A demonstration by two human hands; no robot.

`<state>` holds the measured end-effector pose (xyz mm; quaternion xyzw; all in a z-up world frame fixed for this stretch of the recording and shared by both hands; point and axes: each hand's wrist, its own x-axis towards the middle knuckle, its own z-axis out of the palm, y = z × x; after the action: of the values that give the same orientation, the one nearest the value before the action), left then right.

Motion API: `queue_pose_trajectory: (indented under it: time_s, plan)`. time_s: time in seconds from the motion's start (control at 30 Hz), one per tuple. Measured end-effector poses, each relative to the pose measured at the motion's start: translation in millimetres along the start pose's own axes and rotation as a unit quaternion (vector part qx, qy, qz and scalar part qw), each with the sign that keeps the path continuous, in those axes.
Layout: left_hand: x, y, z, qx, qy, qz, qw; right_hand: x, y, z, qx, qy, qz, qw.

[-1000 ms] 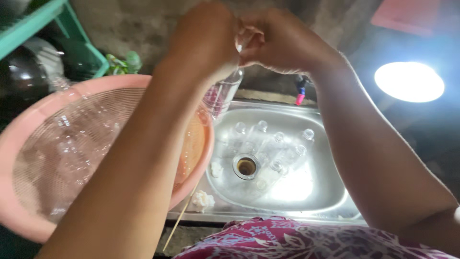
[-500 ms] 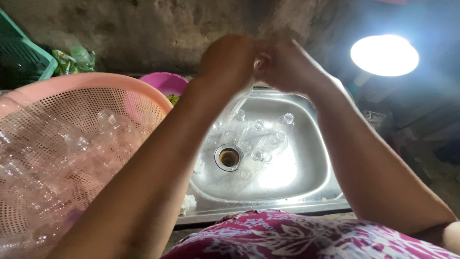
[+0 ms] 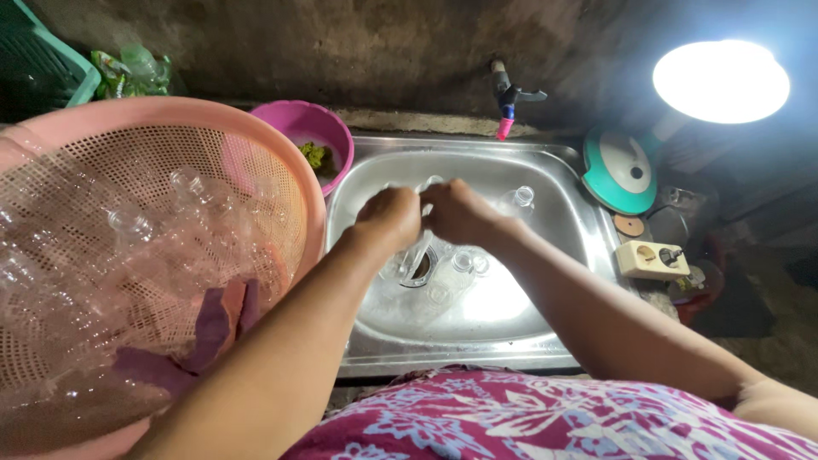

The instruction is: The person washes multiple small clear glass jars in a kitchen sink using a pink cloth and running water. They rinse each jar, wipe it with the cloth, and place it in the sink. The cloth is rinsed and wrung out periodically.

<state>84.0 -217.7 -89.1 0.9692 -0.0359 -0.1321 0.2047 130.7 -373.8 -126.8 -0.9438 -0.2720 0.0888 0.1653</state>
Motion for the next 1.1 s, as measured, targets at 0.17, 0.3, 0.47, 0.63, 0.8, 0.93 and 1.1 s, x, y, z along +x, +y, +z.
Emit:
queue_pose_trajectory:
  time_s: [0.17,0.3,0.47,0.63,0.8,0.93,1.1]
  plan:
    - [-9,-13,31,-0.014,-0.053,-0.041,0.998,-7,12,51,-0.004,0.026,-0.103,0.994]
    - [-13,-22,50,-0.017,-0.08,-0.043,0.996,-15,14,69,0.014,-0.012,-0.063,0.998]
    - [-15,-29,60,-0.001,-0.109,-0.051,0.993,-21,8,73,0.051,-0.012,-0.09,0.995]
    - [-18,-29,62,-0.008,-0.138,-0.069,0.988,-27,0,74,0.064,-0.032,-0.066,0.995]
    - [-24,-28,65,-0.012,-0.157,-0.072,0.985,-38,-4,71,0.099,-0.044,-0.07,0.992]
    - [-27,-28,65,-0.017,-0.161,-0.074,0.984,-42,-7,71,0.119,-0.041,-0.068,0.99]
    - [-29,-26,64,-0.006,-0.167,-0.079,0.983,-44,-10,70,0.11,-0.028,-0.081,0.99]
